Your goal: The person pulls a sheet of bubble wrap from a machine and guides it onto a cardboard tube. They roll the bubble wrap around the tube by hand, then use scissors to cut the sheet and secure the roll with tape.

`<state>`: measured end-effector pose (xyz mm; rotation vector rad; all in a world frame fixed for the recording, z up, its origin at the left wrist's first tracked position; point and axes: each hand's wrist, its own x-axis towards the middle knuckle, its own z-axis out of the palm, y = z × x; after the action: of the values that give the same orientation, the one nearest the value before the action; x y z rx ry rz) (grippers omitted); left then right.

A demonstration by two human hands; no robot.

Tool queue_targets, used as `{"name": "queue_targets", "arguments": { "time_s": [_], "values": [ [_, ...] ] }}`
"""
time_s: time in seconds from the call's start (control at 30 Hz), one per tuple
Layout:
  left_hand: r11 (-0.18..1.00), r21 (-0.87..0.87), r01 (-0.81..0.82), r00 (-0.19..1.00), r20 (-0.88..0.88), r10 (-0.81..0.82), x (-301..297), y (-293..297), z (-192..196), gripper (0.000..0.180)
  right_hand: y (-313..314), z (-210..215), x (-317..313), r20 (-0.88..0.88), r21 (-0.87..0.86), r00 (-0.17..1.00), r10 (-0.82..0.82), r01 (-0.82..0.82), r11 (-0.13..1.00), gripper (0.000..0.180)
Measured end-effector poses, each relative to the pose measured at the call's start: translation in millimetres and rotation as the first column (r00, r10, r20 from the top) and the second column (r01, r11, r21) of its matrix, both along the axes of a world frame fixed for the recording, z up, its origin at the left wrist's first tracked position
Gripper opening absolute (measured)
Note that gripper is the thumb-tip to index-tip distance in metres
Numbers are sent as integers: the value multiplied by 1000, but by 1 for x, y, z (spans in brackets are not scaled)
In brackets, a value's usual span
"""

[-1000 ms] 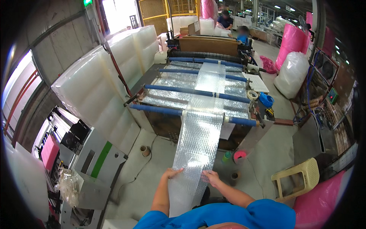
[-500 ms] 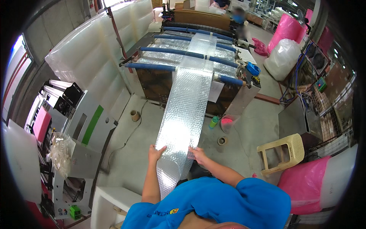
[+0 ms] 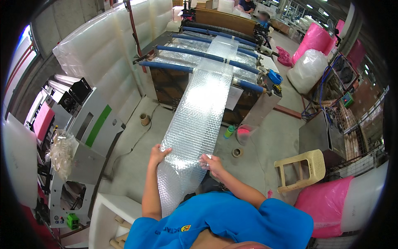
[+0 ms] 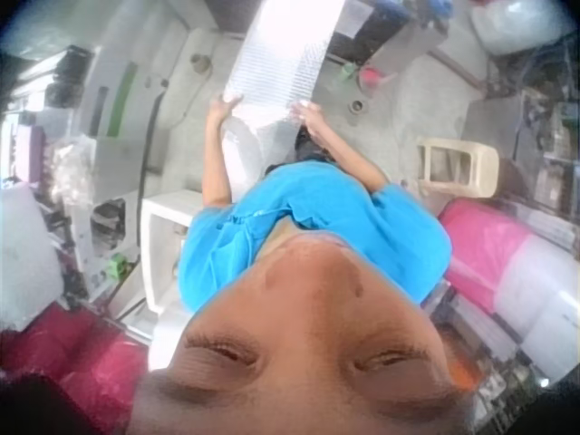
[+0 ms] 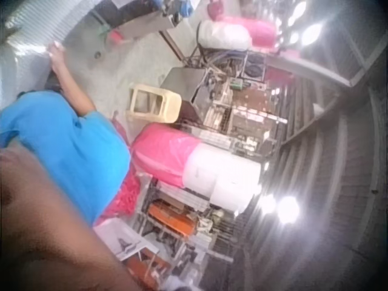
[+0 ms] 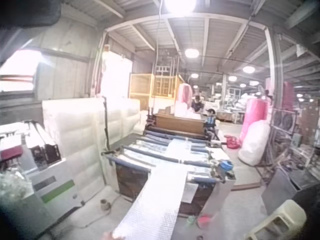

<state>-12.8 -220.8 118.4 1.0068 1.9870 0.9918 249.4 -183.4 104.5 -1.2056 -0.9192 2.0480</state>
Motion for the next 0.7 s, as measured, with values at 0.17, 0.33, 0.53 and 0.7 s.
{"name": "queue_targets", "arguments": {
  "time_s": [0.17, 0.33, 0.53, 0.7],
  "values": [
    [992, -126, 10, 995, -96, -22, 4, 11, -31, 53, 13, -56, 5, 15, -69, 999, 35, -34, 997, 21],
    [962, -270, 45, 988, -131, -83, 1, 23, -106, 57, 30, -81, 13, 320, -63, 923, 215, -205, 977, 27],
    [891, -452, 44, 978, -161, -130, 2, 39, -133, 63, 53, -111, 19, 414, -163, 820, 396, -361, 918, 31],
    [816, -569, 99, 973, -116, -198, 1, 42, -170, 64, 59, -146, 29, 467, -178, 679, 566, -554, 813, 31]
  ]
}}
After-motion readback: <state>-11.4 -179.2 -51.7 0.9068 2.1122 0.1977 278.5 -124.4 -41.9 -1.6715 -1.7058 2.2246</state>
